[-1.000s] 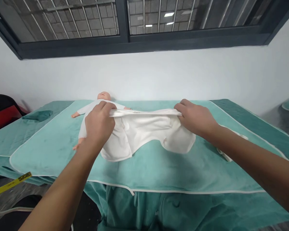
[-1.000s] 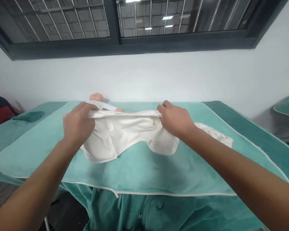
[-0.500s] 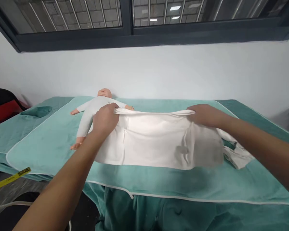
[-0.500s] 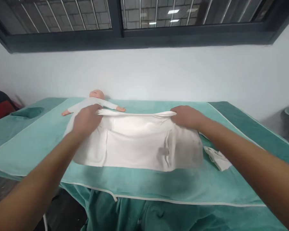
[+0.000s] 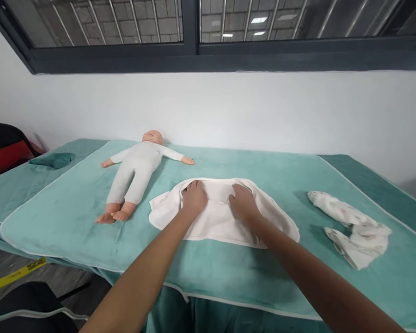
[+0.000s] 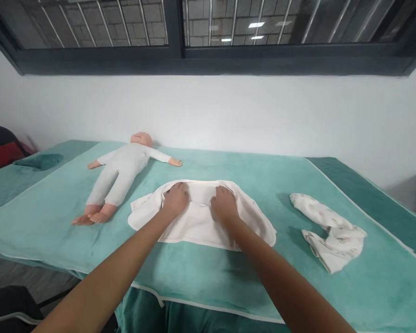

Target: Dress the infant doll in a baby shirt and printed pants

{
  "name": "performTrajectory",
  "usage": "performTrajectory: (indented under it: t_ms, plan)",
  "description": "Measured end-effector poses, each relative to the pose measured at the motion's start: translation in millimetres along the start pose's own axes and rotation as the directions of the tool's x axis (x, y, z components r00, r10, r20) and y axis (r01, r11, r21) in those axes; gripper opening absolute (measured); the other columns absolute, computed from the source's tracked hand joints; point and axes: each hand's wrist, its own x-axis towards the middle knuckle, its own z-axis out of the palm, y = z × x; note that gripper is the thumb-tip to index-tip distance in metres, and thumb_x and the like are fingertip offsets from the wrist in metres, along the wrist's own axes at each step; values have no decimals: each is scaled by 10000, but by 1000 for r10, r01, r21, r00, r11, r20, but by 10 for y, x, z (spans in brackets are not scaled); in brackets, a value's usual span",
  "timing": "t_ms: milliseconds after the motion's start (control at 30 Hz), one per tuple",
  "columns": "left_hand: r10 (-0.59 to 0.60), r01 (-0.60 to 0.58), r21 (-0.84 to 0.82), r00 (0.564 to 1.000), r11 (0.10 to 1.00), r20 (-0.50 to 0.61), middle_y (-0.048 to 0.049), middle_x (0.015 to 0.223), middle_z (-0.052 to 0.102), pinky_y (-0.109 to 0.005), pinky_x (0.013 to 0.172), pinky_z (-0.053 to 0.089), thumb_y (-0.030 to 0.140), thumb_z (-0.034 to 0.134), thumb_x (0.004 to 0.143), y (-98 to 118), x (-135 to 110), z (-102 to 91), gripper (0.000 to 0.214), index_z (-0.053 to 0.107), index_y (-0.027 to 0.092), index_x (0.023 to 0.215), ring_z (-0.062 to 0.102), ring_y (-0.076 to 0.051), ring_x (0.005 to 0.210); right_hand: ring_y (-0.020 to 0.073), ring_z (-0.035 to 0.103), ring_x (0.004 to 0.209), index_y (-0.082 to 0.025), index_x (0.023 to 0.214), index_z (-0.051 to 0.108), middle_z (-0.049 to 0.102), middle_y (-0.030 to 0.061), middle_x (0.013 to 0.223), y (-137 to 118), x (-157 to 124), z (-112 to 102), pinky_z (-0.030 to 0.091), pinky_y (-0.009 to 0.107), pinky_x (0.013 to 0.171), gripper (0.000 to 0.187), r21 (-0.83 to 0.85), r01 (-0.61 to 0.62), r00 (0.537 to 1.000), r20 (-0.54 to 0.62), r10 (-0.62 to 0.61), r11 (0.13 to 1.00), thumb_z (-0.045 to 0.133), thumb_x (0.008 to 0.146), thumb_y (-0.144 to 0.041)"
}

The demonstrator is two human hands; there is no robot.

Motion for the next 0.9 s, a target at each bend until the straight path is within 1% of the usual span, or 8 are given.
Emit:
performTrajectory:
  t_ms: [100, 200, 267, 367, 467, 600, 767, 900]
  plan:
    - [-10, 10, 15, 999, 1000, -43, -150, 1468, 436, -486, 1052, 402, 126, 384, 870, 1, 45, -5, 557, 391, 158, 1427, 405, -303, 1341, 312, 436, 1295, -59, 1308, 519, 479, 217, 1424, -9, 80, 16, 361, 419, 1040, 453, -13, -89, 996, -12, 89, 996, 383, 937, -279]
    - [47, -40, 70, 994, 997, -103, -100, 1535, 371, -465, 1069, 404, 114, 358, 870, -22, 54, -5, 650, 277, 201, 1510, 332, -291, 1392, 368, 366, 1352, -92, 1445, 389, 295, 213, 1556, 7, 111, -1, 368, 498, 1026, 595, -87, -173, 984, -67, 168, 981, 441, 926, -379]
    - [81, -66, 115, 989, 991, -123, -86, 1545, 365, -461, 1045, 431, 122, 338, 883, -55, 85, 1, 658, 251, 214, 1528, 335, -298, 1388, 377, 327, 1378, -119, 1509, 287, 204, 194, 1598, 40, 140, -18, 373, 517, 1020, 656, -166, -174, 980, -121, 155, 971, 445, 930, -384]
    - [96, -77, 144, 987, 987, -128, -81, 1551, 361, -459, 1038, 443, 149, 318, 909, -108, 178, 22, 644, 228, 226, 1542, 330, -305, 1388, 377, 307, 1391, -141, 1544, 215, 148, 169, 1619, 100, 221, -25, 389, 524, 1007, 658, -272, -120, 982, -174, 74, 955, 409, 945, -333]
    - [70, -52, 126, 988, 991, -140, -80, 1545, 374, -464, 1064, 423, 229, 319, 943, -145, 273, 70, 610, 224, 245, 1546, 351, -309, 1377, 375, 317, 1386, -166, 1557, 188, 136, 149, 1626, 140, 311, 11, 414, 519, 987, 658, -320, -100, 980, -195, 38, 942, 387, 944, -301]
    - [7, -2, 50, 995, 999, -98, -72, 1512, 429, -481, 1063, 422, 350, 293, 973, -187, 348, 162, 567, 257, 279, 1535, 444, -310, 1314, 348, 309, 1397, -161, 1561, 170, 158, 132, 1625, 167, 384, 97, 437, 500, 980, 643, -293, -121, 980, -189, 66, 949, 334, 956, -309]
    - [-24, 25, -46, 999, 999, 23, -56, 1485, 477, -458, 1110, 378, 401, 242, 988, -244, 413, 231, 531, 359, 271, 1489, 455, -282, 1333, 323, 297, 1409, -129, 1532, 256, 221, 123, 1610, 221, 451, 157, 417, 492, 1020, 607, -234, -116, 993, -62, 104, 965, 260, 976, -372]
    - [-2, 5, -65, 999, 998, 51, -57, 1464, 505, -428, 1127, 360, 419, 229, 993, -271, 436, 250, 523, 402, 254, 1458, 466, -254, 1333, 290, 322, 1401, -106, 1509, 300, 297, 128, 1582, 252, 487, 167, 358, 470, 1080, 598, -196, -114, 993, -3, 116, 974, 220, 985, -384]
